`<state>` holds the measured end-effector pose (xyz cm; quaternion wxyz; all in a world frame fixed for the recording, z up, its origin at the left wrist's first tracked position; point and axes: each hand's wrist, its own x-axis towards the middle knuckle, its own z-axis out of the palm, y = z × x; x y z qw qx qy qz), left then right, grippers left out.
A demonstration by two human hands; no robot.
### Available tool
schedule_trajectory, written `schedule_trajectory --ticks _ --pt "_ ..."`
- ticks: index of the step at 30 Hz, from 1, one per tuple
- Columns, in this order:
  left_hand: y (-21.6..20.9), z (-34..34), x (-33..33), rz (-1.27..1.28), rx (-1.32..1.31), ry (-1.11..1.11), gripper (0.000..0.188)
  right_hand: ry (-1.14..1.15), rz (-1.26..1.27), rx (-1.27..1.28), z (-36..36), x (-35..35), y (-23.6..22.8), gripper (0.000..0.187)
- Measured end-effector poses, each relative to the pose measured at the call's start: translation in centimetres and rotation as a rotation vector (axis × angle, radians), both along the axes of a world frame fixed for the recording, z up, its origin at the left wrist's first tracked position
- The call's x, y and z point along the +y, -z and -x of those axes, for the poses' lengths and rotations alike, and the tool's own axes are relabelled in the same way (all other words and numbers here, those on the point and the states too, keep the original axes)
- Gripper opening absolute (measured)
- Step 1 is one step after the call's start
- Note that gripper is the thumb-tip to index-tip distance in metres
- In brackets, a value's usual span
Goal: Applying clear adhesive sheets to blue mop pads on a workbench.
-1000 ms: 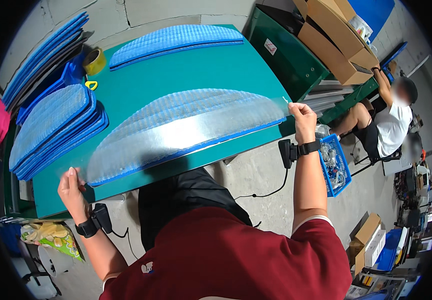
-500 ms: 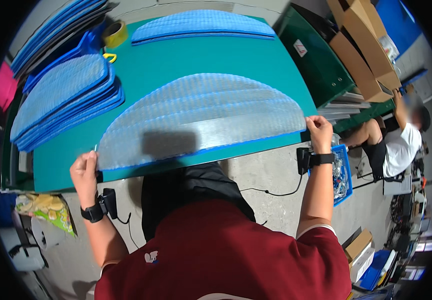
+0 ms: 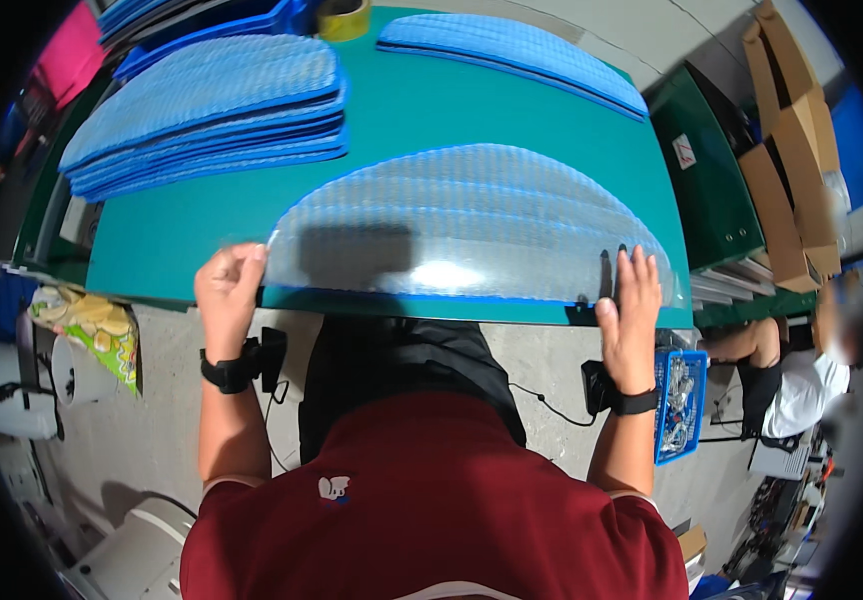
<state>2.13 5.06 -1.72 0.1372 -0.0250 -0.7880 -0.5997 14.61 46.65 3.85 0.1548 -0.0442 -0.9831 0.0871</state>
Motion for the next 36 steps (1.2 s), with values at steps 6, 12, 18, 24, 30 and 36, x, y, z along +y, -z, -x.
schedule_trajectory --ticks 6,12,18,24,30,36 --pt "-0.4 -0.1 0.8 0.149 0.189 -0.079 0.005 -0.008 -0.099 -0.155 1.1 -4.9 1.0 0.075" --pt "-1.2 -0.7 1.3 0.172 0.168 -0.107 0.007 -0.278 -0.093 -0.229 3.2 -11.6 0.1 0.081" --pt "-1.2 -0.5 1.0 0.152 0.126 -0.093 0.010 -0.664 0.038 -0.144 7.1 -21.1 0.2 0.077" --pt "-1.8 -0.3 0.7 -0.024 -0.020 -0.034 0.023 -0.763 0.002 -0.038 8.9 -25.7 1.1 0.076" --pt "-1.2 0.0 0.5 -0.107 -0.054 0.035 0.019 -0.770 0.056 0.031 8.7 -25.1 2.0 0.075" --pt "-1.0 0.0 0.3 -0.099 -0.080 0.030 0.021 -0.785 0.185 0.059 8.3 -23.8 1.9 0.075"
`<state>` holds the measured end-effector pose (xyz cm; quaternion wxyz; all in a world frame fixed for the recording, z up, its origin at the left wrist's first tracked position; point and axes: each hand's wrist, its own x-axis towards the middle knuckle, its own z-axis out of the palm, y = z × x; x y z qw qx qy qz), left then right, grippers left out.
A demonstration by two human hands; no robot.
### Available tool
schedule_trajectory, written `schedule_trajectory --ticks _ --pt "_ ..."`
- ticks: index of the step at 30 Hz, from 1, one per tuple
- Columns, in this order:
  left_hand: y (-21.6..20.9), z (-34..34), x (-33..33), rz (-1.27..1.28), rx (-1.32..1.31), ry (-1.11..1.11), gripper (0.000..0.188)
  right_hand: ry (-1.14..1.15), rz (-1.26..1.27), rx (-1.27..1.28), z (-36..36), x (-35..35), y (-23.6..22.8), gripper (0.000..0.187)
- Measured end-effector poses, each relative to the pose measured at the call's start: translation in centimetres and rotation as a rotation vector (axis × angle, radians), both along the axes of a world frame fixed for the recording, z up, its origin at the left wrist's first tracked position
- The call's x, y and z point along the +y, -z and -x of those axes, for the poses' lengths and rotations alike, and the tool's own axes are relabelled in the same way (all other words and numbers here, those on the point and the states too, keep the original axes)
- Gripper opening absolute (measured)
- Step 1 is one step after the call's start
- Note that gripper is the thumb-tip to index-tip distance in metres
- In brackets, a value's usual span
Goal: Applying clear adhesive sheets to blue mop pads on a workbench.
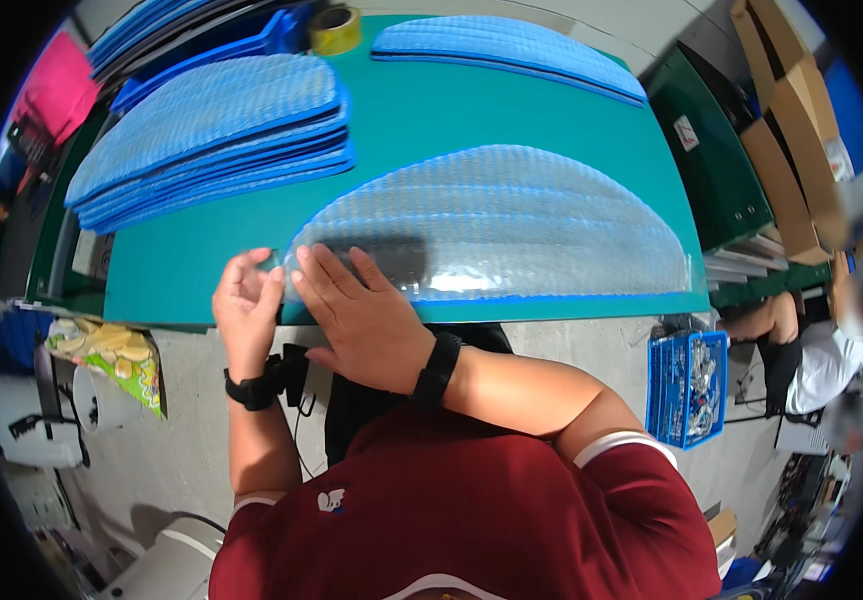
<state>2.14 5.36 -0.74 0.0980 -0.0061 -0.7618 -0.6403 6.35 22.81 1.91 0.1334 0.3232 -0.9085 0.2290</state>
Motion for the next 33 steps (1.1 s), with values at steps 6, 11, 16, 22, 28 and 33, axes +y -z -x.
schedule_trajectory --ticks 6,11,16,22,28,33 --pt "0.0 -0.2 -0.1 0.052 0.023 0.027 0.022 0.203 -0.056 0.011 -2.0 6.5 -0.6 0.073" --pt "0.3 0.2 0.0 0.090 0.069 0.039 0.021 0.534 -0.124 0.004 -5.4 15.6 -0.3 0.073" --pt "0.3 0.2 -0.1 0.099 0.064 0.053 0.019 1.060 -0.276 0.018 -7.8 26.8 0.1 0.068" --pt "0.4 0.3 -0.1 0.143 0.061 0.035 0.020 1.195 -0.206 0.046 -8.8 31.2 2.1 0.061" --pt "0.4 0.1 0.0 0.188 0.067 0.014 0.021 1.198 -0.138 0.031 -8.7 31.2 2.8 0.061" --pt "0.5 0.1 0.1 0.152 0.067 -0.005 0.021 1.183 -0.122 0.004 -8.6 31.2 2.5 0.060"
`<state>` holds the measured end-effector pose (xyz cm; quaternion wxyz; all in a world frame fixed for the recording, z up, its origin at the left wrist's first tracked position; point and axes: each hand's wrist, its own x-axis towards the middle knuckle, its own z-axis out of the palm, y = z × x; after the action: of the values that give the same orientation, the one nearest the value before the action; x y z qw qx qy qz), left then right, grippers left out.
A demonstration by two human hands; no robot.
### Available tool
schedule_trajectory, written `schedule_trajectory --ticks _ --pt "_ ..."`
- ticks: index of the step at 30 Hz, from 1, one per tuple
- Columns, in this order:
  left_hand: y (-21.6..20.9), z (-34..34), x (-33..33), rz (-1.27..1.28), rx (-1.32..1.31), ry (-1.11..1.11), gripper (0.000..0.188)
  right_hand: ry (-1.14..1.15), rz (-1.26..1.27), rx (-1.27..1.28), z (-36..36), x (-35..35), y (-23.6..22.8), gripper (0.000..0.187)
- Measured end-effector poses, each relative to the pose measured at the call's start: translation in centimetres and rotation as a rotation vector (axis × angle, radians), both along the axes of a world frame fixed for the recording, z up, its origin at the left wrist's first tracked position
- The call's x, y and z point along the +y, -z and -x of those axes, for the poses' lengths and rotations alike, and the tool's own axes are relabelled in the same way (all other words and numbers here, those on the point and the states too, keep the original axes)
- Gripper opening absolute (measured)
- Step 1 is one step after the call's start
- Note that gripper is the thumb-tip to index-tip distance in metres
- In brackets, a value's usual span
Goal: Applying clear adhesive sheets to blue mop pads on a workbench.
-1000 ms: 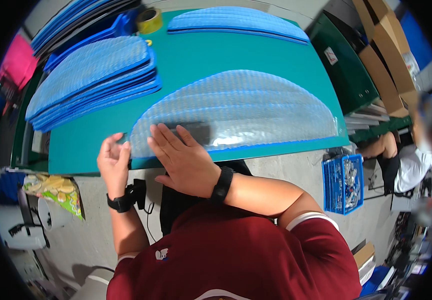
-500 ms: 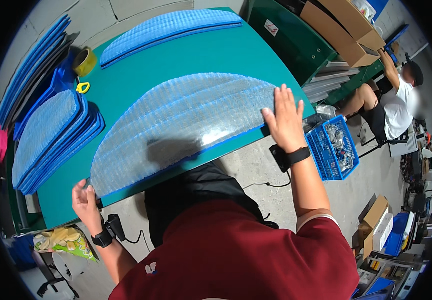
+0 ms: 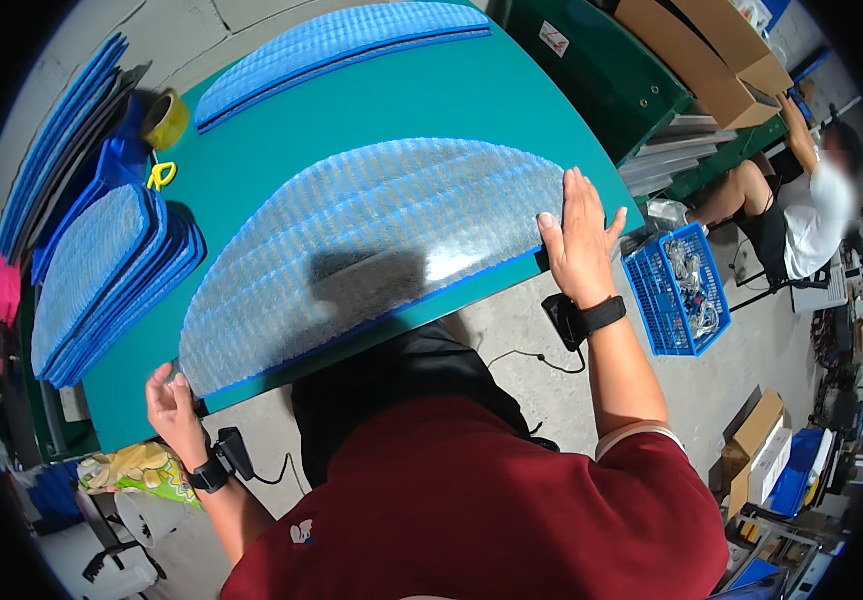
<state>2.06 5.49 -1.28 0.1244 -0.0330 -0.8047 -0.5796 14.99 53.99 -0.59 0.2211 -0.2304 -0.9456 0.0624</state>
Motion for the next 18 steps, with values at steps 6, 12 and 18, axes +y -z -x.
schedule_trajectory --ticks 6,12,18 --pt "-0.2 -0.1 -0.2 0.011 0.006 0.008 0.018 0.007 -0.008 -0.026 0.0 -0.1 0.2 0.061" --pt "-0.5 -0.4 -0.1 -0.090 -0.051 0.023 0.021 0.067 0.104 0.088 0.0 4.4 -0.4 0.052" --pt "-0.3 -0.5 0.1 -0.158 0.005 0.018 0.020 0.133 0.421 0.118 0.1 6.9 -1.7 0.026"
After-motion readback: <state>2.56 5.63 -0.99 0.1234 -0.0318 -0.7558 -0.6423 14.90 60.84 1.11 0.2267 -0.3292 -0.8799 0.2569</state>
